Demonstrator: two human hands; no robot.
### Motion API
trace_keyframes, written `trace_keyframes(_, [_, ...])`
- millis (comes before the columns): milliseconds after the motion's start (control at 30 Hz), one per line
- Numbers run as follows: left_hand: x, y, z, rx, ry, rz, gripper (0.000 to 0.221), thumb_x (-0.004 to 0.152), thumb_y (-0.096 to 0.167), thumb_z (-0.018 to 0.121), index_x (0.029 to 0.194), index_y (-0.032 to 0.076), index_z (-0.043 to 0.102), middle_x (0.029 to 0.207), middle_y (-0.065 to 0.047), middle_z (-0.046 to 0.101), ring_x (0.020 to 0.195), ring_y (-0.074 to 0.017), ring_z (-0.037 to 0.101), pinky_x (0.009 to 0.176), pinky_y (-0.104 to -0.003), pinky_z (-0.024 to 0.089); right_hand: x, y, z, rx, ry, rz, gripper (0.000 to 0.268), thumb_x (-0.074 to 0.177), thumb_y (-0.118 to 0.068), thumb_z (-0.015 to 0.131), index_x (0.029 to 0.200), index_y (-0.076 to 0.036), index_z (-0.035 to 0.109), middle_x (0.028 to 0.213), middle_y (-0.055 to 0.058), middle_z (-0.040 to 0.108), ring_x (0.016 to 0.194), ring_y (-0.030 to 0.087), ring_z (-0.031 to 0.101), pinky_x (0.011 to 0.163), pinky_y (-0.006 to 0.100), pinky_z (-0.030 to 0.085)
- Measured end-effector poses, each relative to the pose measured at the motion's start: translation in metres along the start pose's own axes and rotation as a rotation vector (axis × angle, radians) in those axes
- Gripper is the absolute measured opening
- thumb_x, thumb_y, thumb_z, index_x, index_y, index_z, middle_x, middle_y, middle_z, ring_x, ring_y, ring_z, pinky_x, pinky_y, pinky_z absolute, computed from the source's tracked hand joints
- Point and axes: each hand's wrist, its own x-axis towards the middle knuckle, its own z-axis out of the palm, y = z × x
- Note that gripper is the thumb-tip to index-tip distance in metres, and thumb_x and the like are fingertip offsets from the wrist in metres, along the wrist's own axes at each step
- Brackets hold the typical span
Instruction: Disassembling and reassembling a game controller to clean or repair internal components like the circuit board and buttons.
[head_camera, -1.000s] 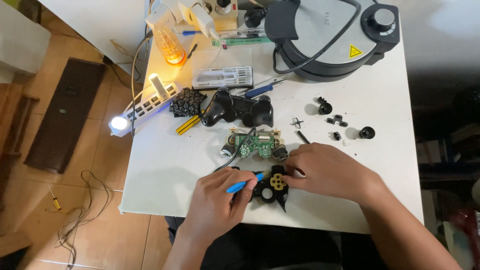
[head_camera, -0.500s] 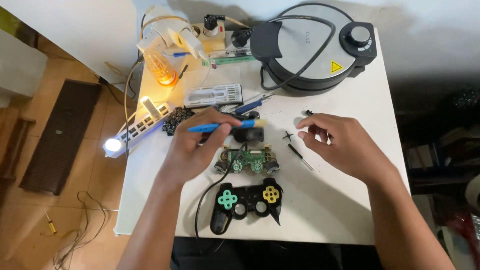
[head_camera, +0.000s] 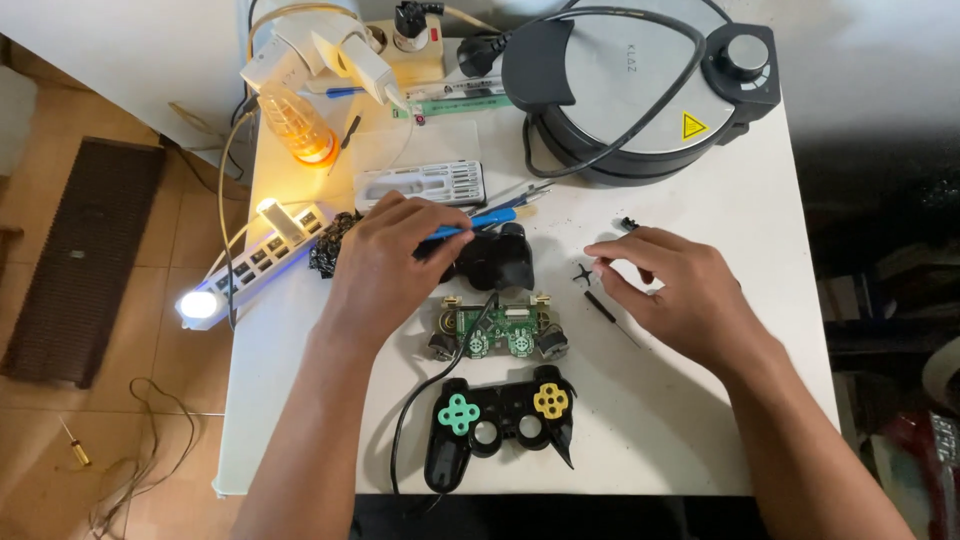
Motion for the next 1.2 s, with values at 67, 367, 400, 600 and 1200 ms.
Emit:
trace_keyframes(67, [-0.001,-0.005,0.001,0.039,0.022,0.021,0.012,0.091,0.004,0.081,0.101,0.012,0.079,0.086,-0.010,0.076,0.081,-0.0297,0.071,0.066,-0.039,0.060,0.000,0.010,-0.007,0.013,0.045,-0.007,0.022,0.090,0.000,0.072,0.106,-0.012,0.081,0.089,0.009,0.077,0.064,0.022,0.060,0.056,0.031,0.050])
trace_keyframes(367, [-0.003,-0.012,0.005,0.145,-0.009,-0.033,0.010,0.097,0.006,0.074,0.103,0.013,0.078,0.094,-0.006,0.075,0.093,-0.0254,0.066,0.079,-0.035,0.056,0.008,0.047,-0.035,-0.015,0.208,0.174,0.019,0.095,-0.002,0.076,0.112,-0.009,0.080,0.095,0.009,0.076,0.076,0.021,0.051,0.066,0.030,0.044])
trace_keyframes(400, [-0.003,-0.014,0.005,0.154,-0.024,0.044,0.011,0.097,0.003,0.073,0.106,0.008,0.076,0.099,-0.006,0.075,0.094,-0.0256,0.065,0.085,-0.037,0.053,0.011,0.041,-0.037,-0.076,0.043,0.262,0.021,0.092,-0.017,0.076,0.112,-0.017,0.080,0.101,0.002,0.077,0.084,0.021,0.056,0.075,0.034,0.046])
trace_keyframes(600, [0.000,0.000,-0.001,0.119,-0.043,-0.049,0.009,0.097,0.012,0.077,0.106,0.012,0.078,0.104,-0.007,0.074,0.101,-0.0269,0.064,0.086,-0.039,0.054,0.014,0.005,-0.034,-0.072,-0.116,0.253,0.035,0.081,-0.004,0.080,0.116,-0.002,0.078,0.112,0.027,0.075,0.097,0.042,0.065,0.080,0.048,0.053])
trace_keyframes(1200, [-0.005,-0.010,0.005,0.104,-0.051,-0.059,0.008,0.100,0.017,0.074,0.107,0.014,0.079,0.109,-0.006,0.070,0.108,-0.0283,0.062,0.091,-0.043,0.048,0.011,0.006,-0.013,-0.124,-0.201,0.158,0.012,0.098,-0.014,0.069,0.103,-0.008,0.078,0.098,0.015,0.078,0.097,0.032,0.069,0.080,0.038,0.058])
